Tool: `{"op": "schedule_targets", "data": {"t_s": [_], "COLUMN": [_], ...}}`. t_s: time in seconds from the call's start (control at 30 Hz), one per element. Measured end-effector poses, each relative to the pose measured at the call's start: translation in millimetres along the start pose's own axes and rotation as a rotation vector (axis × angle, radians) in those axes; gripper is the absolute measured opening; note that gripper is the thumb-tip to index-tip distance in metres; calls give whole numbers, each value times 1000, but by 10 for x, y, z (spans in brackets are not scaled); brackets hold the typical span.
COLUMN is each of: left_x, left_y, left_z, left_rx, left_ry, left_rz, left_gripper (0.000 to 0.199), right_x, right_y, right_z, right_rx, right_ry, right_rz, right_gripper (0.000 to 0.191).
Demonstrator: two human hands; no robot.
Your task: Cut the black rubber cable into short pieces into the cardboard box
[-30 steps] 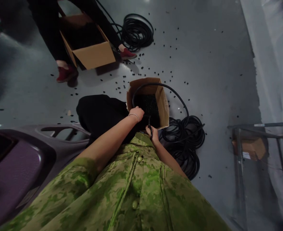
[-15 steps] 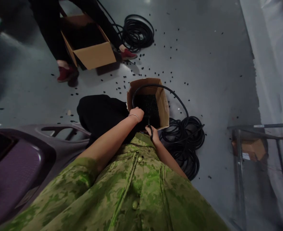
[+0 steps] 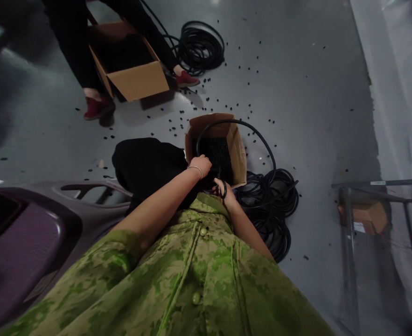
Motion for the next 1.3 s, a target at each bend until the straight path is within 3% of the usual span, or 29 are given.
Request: {"op": "schedule_targets", "data": {"t_s": [0.27, 0.43, 0.6, 0.93, 1.3], "left_x": [8, 54, 73, 45, 50], "left_y": [15, 93, 143, 83, 26], "left_z": [5, 122, 187, 136, 75], "left_rx": [-29, 41, 37, 81, 86], "left_ry": [-15, -90, -90, 17, -7], "left_rz": [6, -23, -32, -53, -97], "left_gripper": [33, 30, 38, 36, 39], "right_x": [9, -12, -7, -25, -40], "right_y": [15, 26, 53, 125, 154], "right_z": [13, 35, 50, 12, -1], "right_rx": [-41, -55, -78, -83, -80], "right_ry": [2, -126, -226, -348, -404], "right_rz": [-64, -138, -202, -289, -305], "right_gripper": [40, 38, 36, 23, 17]}}
Point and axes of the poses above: each hand's wrist, its own y-axis towards the middle knuckle, its own z-axis out of the palm, x = y × z, the point moved 5 cm from there along y, towards the middle knuckle, and after that the axes turned 3 degrees about -z, right-handed, at the moved point
